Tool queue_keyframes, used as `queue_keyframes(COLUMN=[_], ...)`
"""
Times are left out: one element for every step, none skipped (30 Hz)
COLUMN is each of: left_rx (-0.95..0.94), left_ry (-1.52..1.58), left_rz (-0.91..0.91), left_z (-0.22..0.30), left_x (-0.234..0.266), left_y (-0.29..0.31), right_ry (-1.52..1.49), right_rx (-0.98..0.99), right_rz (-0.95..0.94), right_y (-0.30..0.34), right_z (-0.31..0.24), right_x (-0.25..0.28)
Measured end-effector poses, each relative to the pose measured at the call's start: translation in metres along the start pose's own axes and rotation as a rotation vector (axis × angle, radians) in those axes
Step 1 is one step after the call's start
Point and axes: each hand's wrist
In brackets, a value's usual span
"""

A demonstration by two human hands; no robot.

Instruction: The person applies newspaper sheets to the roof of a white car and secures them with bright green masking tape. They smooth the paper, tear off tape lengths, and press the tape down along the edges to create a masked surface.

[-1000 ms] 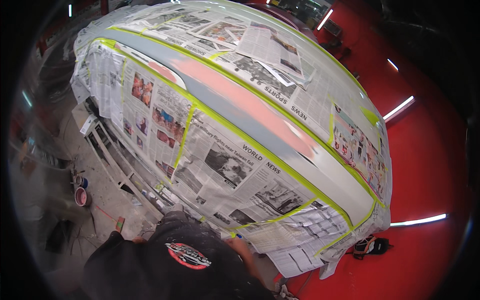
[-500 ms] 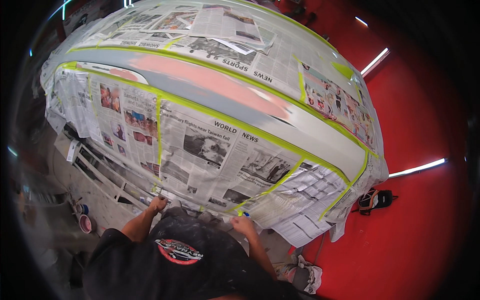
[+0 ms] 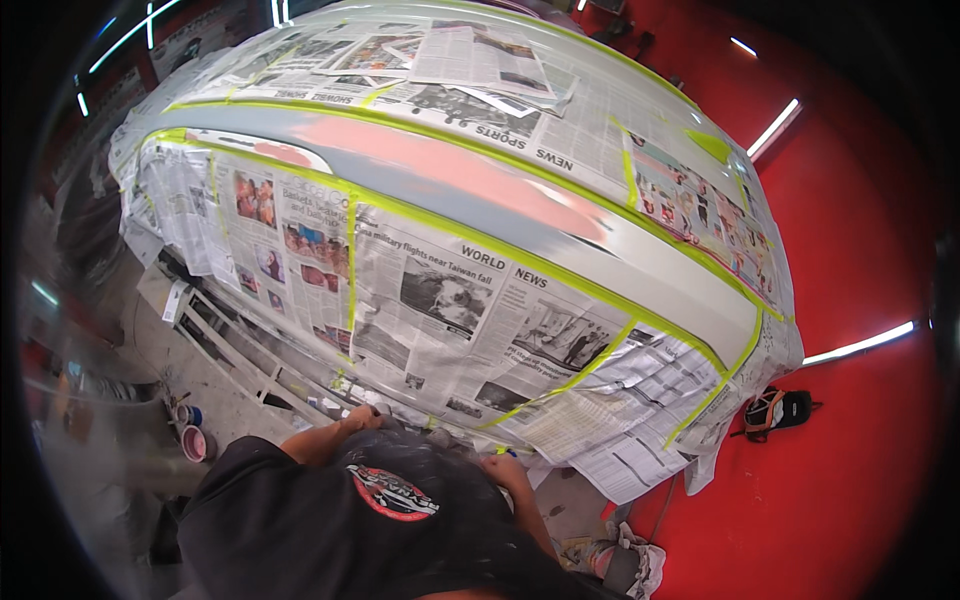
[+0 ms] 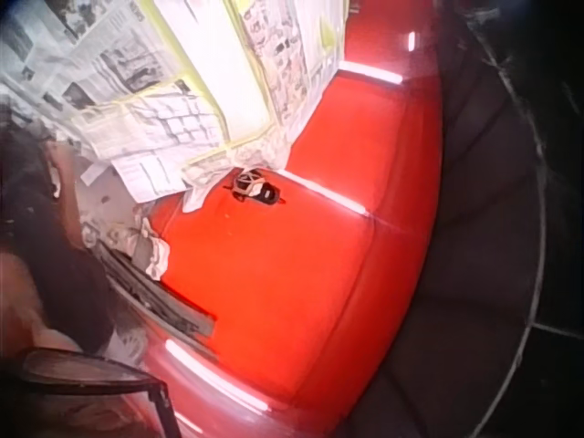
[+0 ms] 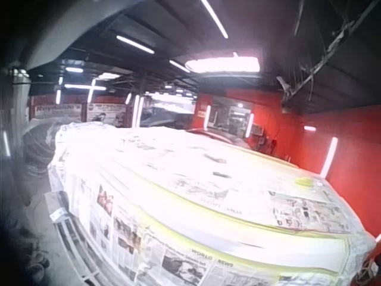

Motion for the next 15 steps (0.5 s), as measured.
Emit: queue_keyframes(left_rx=[0.008, -0.006, -0.005, -0.004, -0.002, -0.003, 0.017, 0.035, 0.043, 0.038, 0.031, 0.018, 0.014, 0.008, 0.004], left_ry=[0.018, -0.018, -0.019, -0.02, -0.021, -0.013, -0.018, -0.023, -0.039, -0.041, -0.046, -0.057, -0.059, -0.061, -0.064], left_rz=[0.012, 0.021, 0.034, 0.046, 0.058, 0.081, 0.067, 0.051, 0.028, 0.032, 0.034, 0.035, 0.012, -0.013, -0.037], left_z=[0.004, -0.005, -0.01, -0.015, -0.021, -0.022, -0.024, -0.026, -0.024, -0.026, -0.031, -0.028, -0.024, -0.021, -0.016], left_x=[0.006, 0.002, 0.0, -0.001, -0.002, -0.005, -0.007, -0.008, -0.009, -0.012, -0.015, -0.013, -0.012, -0.01, -0.004], left_y=[0.004, -0.005, -0.007, -0.009, -0.008, -0.007, -0.006, -0.005, -0.004, -0.003, -0.003, -0.001, 0.0, 0.005, 0.013], right_ry=[-0.015, -0.03, -0.003, 0.023, 0.048, 0.054, 0.059, 0.063, 0.065, 0.065, 0.065, 0.045, 0.024, 0.002, 0.009], right_rx=[0.001, 0.003, 0.02, 0.039, 0.058, 0.061, 0.064, 0.064, 0.074, 0.08, 0.084, 0.085, 0.083, 0.08, 0.104], right_rz=[0.037, 0.072, 0.086, 0.101, 0.115, 0.108, 0.101, 0.096, 0.086, 0.077, 0.07, 0.034, 0.0, -0.032, -0.029], right_y=[-0.003, -0.005, -0.007, -0.009, -0.01, -0.011, -0.011, -0.012, -0.013, -0.015, -0.015, -0.014, -0.015, -0.014, -0.014], right_z=[0.004, 0.006, 0.005, 0.004, 0.002, 0.001, 0.0, -0.001, 0.001, 0.002, 0.004, 0.001, -0.002, -0.004, -0.004], right_x=[0.002, 0.002, 0.006, 0.009, 0.01, 0.013, 0.015, 0.017, 0.015, 0.01, 0.007, 0.007, 0.009, 0.011, 0.009])
Point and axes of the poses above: each hand's wrist, its own y-axis away from the middle knuckle, its own x-axis out of the back of the hand, z = x × y, and after that the axes turned 9 degrees about z, right-handed
